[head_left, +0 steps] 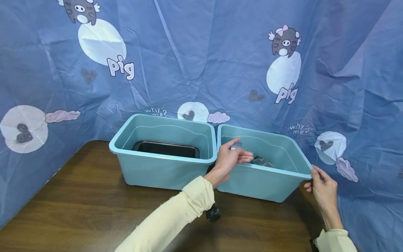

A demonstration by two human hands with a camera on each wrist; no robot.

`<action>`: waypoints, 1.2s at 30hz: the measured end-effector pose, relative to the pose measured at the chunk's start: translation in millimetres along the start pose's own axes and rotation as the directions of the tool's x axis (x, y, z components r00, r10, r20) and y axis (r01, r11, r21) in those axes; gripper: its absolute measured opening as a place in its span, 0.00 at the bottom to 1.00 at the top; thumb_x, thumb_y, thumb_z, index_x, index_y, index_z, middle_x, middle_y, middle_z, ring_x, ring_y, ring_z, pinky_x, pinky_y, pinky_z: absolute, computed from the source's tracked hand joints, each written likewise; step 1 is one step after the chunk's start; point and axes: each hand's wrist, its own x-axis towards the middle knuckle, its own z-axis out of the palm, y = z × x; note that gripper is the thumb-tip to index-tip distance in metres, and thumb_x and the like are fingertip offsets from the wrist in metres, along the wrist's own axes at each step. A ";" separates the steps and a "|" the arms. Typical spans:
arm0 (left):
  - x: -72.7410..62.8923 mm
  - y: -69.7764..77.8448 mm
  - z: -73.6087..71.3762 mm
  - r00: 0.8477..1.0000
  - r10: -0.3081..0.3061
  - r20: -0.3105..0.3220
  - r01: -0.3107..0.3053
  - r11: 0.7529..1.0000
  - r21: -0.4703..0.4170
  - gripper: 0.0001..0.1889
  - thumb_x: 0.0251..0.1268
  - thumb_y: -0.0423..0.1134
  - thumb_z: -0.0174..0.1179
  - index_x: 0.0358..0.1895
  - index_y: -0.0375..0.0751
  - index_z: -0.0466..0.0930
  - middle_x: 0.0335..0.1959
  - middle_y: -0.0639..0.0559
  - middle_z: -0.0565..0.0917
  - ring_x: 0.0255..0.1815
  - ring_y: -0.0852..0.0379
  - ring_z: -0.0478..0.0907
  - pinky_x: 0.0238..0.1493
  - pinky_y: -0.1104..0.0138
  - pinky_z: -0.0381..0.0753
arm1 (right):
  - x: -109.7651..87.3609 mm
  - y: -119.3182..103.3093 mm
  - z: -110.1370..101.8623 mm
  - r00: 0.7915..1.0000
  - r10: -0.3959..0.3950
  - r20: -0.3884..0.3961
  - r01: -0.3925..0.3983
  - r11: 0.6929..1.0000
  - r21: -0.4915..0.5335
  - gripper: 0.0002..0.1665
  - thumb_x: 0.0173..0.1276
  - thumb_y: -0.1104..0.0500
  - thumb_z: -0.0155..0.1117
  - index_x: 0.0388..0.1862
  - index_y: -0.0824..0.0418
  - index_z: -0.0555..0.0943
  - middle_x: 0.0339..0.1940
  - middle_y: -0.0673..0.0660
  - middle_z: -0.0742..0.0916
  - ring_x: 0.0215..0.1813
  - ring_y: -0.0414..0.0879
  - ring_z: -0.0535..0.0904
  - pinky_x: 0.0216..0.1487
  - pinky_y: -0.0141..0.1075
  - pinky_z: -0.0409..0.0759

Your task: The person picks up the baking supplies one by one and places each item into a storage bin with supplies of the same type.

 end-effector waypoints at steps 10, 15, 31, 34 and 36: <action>-1.3 1.5 -6.9 1.000 0.022 -0.012 -0.022 1.000 -0.005 0.30 0.73 0.25 0.50 0.77 0.40 0.68 0.39 0.34 0.89 0.36 0.52 0.89 0.44 0.64 0.87 | 1.2 0.2 0.9 0.999 0.027 -0.016 -0.027 0.999 0.038 0.17 0.81 0.62 0.55 0.63 0.67 0.76 0.12 0.49 0.81 0.12 0.36 0.75 0.15 0.24 0.72; -1.9 1.7 -8.7 1.000 0.028 -0.001 -0.028 1.000 0.003 0.30 0.72 0.25 0.50 0.77 0.40 0.68 0.39 0.34 0.89 0.39 0.48 0.90 0.45 0.63 0.87 | 1.7 0.3 0.4 0.999 0.034 -0.017 -0.034 0.999 0.034 0.17 0.81 0.61 0.54 0.63 0.66 0.76 0.12 0.49 0.81 0.12 0.36 0.75 0.15 0.24 0.72; -7.4 3.3 -15.0 0.999 0.041 0.030 -0.042 0.998 0.040 0.28 0.73 0.26 0.50 0.75 0.41 0.71 0.39 0.35 0.89 0.35 0.51 0.89 0.42 0.63 0.88 | -3.3 -1.2 2.8 1.000 -0.009 -0.019 0.008 0.999 -0.037 0.24 0.82 0.59 0.54 0.67 0.74 0.75 0.11 0.46 0.80 0.12 0.35 0.75 0.16 0.24 0.73; -10.2 3.0 -17.9 0.999 0.043 0.034 -0.044 0.997 0.056 0.27 0.72 0.26 0.51 0.74 0.43 0.73 0.37 0.38 0.89 0.33 0.54 0.88 0.40 0.63 0.88 | -3.5 -0.5 3.1 1.000 -0.005 -0.020 0.004 0.999 -0.038 0.24 0.83 0.58 0.53 0.68 0.73 0.74 0.11 0.46 0.80 0.12 0.35 0.74 0.16 0.24 0.73; -12.2 2.5 -20.4 0.998 0.039 0.042 -0.042 0.997 0.067 0.27 0.72 0.27 0.52 0.73 0.43 0.74 0.37 0.39 0.90 0.32 0.56 0.88 0.39 0.63 0.88 | -3.7 0.2 3.4 1.000 -0.002 -0.022 0.001 0.999 -0.032 0.25 0.83 0.57 0.53 0.68 0.73 0.74 0.10 0.46 0.80 0.12 0.34 0.74 0.15 0.24 0.73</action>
